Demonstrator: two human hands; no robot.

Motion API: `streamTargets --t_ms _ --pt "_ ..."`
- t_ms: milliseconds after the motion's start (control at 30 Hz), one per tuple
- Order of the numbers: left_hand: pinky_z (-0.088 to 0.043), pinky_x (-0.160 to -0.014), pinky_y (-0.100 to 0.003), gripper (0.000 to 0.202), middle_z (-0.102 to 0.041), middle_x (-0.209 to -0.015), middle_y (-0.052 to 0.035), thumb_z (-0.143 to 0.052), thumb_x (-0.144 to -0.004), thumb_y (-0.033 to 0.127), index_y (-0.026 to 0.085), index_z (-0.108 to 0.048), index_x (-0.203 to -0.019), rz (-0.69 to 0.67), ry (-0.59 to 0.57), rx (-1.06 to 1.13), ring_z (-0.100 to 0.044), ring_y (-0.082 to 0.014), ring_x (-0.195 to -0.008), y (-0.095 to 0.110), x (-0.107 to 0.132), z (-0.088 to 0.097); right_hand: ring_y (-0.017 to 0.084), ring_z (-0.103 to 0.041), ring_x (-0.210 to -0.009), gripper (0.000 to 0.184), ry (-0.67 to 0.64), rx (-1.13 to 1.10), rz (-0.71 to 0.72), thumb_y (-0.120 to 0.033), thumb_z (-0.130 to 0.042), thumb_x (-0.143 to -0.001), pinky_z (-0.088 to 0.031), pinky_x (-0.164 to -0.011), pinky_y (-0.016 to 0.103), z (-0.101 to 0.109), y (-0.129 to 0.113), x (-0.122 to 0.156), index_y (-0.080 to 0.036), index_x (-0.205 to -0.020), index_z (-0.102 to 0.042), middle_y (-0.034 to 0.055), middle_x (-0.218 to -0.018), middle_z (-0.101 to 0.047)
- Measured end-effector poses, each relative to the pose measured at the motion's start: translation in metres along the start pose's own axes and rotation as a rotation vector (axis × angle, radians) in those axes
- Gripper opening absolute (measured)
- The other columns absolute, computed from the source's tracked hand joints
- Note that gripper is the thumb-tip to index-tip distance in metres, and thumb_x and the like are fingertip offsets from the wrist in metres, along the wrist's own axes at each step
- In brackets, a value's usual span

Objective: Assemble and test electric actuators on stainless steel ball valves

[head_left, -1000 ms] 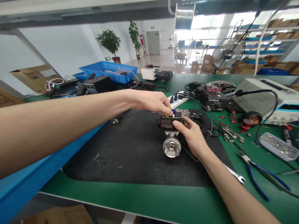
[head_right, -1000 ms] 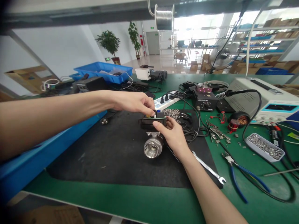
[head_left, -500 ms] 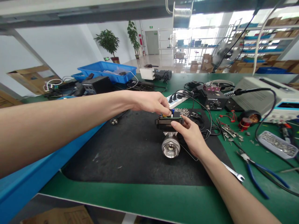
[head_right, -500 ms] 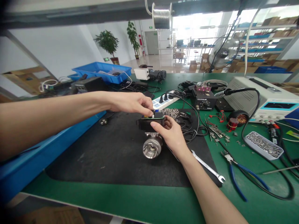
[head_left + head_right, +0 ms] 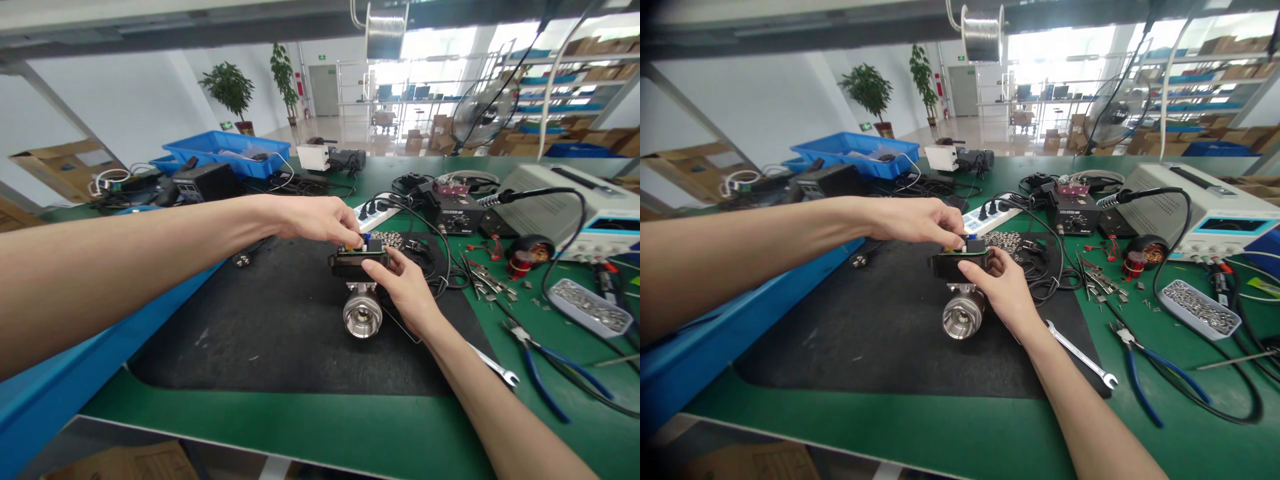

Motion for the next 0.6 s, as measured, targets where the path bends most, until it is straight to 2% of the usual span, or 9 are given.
streamTargets --t_ms 333,600 --pt "-0.04 -0.07 -0.026 0.026 -0.072 -0.096 -0.005 -0.064 -0.086 0.034 0.013 -0.079 -0.091 -0.004 -0.035 0.019 -0.058 -0.0153 -0.081 -0.0001 0.0014 -0.0031 0.024 -0.069 -0.118 0.065 -0.016 0.007 -0.011 -0.047 -0.088 -0.074 -0.054 -0.105 0.037 -0.0008 0.0 0.0002 -0.019 -0.128 -0.063 0.0078 -0.124 -0.073" --pt "-0.039 -0.073 -0.025 0.027 -0.072 -0.092 -0.0038 -0.066 -0.084 0.034 0.011 -0.078 -0.091 0.021 -0.014 0.009 -0.056 -0.0156 -0.084 -0.0011 0.0017 -0.0014 0.021 -0.071 -0.111 0.064 -0.017 0.001 0.003 -0.047 -0.088 -0.074 -0.055 -0.101 0.034 -0.0023 -0.0026 0.0006 -0.019 -0.126 -0.064 0.0069 -0.122 -0.074"
Point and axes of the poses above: each hand's wrist, its own x-axis away from the middle knuckle, its own z-axis out of the back of the hand, y = z × x, the point moved 10 cm from there along -x, towards the middle knuckle
